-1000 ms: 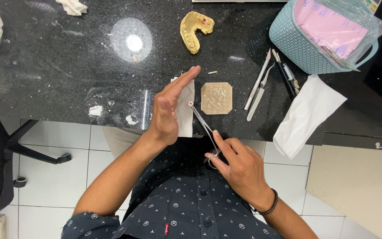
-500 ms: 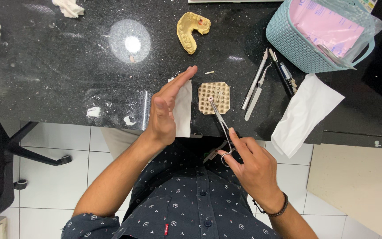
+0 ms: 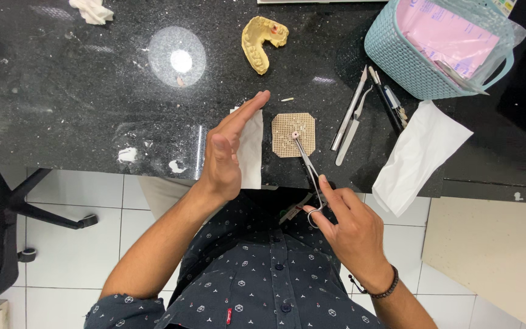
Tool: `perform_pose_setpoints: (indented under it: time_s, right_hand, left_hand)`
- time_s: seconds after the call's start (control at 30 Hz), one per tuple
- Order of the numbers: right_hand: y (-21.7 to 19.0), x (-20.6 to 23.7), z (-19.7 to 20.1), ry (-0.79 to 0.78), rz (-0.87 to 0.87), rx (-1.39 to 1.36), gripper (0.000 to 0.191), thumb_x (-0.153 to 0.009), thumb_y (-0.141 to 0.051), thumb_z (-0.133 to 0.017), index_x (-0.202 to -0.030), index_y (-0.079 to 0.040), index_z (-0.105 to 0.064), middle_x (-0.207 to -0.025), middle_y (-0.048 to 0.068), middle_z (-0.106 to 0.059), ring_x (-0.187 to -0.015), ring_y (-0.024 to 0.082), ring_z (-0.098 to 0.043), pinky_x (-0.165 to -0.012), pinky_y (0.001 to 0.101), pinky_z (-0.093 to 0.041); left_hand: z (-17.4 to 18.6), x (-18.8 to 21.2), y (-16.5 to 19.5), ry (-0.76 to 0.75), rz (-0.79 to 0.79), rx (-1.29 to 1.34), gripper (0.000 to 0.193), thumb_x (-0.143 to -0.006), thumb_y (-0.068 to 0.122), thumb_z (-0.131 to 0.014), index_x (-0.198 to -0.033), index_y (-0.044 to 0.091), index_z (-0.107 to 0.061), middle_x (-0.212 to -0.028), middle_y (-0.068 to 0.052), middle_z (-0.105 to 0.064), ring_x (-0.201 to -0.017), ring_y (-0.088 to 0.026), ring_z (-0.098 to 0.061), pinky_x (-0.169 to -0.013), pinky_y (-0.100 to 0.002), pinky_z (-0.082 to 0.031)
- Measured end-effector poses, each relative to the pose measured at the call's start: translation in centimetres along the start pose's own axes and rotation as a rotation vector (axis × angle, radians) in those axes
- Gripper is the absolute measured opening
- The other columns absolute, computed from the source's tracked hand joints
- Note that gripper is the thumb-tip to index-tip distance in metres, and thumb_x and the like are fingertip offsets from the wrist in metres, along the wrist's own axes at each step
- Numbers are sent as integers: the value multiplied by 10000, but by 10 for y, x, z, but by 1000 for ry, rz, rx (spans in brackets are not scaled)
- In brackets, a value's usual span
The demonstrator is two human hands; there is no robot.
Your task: The person shapes a small pink dental prosthesis component held in a hemostat, adding and sculpting material with a hand tool over a mesh pad, then carries it to a porcelain furnace and places it on a firing tray inside the furnace.
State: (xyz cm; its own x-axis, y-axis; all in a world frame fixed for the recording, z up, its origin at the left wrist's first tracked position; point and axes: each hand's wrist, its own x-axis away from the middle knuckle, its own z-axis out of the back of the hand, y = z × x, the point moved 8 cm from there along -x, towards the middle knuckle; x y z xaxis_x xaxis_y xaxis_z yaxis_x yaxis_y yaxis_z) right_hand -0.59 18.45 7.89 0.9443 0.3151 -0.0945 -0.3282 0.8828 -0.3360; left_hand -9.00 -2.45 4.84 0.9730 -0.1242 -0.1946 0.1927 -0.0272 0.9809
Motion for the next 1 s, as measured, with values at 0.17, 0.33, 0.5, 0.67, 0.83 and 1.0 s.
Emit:
perform_pose_setpoints:
  time_s: [0.17,0.33,0.5,0.67,0.83,1.0]
  right_hand:
    - [-1,-1,1,-6,-5,3,668,-743,-316,-872,-1323,-51,-673,-833,31,-615,-602,150,-557,-499,313,-440]
    - [0,0,1,0,-2,-3,658,-751,-310,-870,-1325,-55,-672,-834,29,-615,-604,148,-555,-507,311,-443]
    - [1,0,-2,-16,-12,-4,660,-744,-313,-872,-1318,-52,-674,-828,30,-619,-602,142,-561,-493,302,-442]
    - [-1,-1,0,2,3,-14,660,-749,-304,-873,-1321,-45,-670,-840,33,-620,-614,141,-563,-502,300,-446]
    - [4,0,8,-6,-48,-39,677,-726,-290,-889,-1320,-45,-675,-823,45,-629,-554,151,-543,-469,308,-430]
    - [5,2,29,57,-25,-61,669,-741,-264,-884,-1332,-39,-664,-856,48,-638,-616,156,-579,-520,302,-456]
  left_hand:
    - [0,0,1,3,-2,-6,1161,-963,841,-18,-1518,-77,-461,-1591,-272,-488,-1557,-374,-420,-1326,-454,-297]
    - [1,0,1,8,-8,-9,1155,-967,838,-22,-1514,-77,-467,-1588,-270,-493,-1556,-375,-421,-1328,-453,-294]
    - [2,0,1,5,-8,-18,1155,-965,839,-20,-1513,-73,-469,-1587,-267,-495,-1555,-373,-422,-1327,-452,-295]
    - [2,1,1,7,-4,-19,1154,-963,840,-21,-1514,-68,-471,-1588,-265,-494,-1554,-370,-426,-1323,-450,-300]
    - [-1,1,4,11,-23,-51,1139,-977,829,-21,-1507,-70,-475,-1579,-263,-504,-1549,-387,-427,-1319,-457,-298]
    - [-7,2,16,18,-130,-235,1097,-1010,795,-21,-1491,-78,-480,-1571,-267,-505,-1549,-420,-428,-1315,-479,-315]
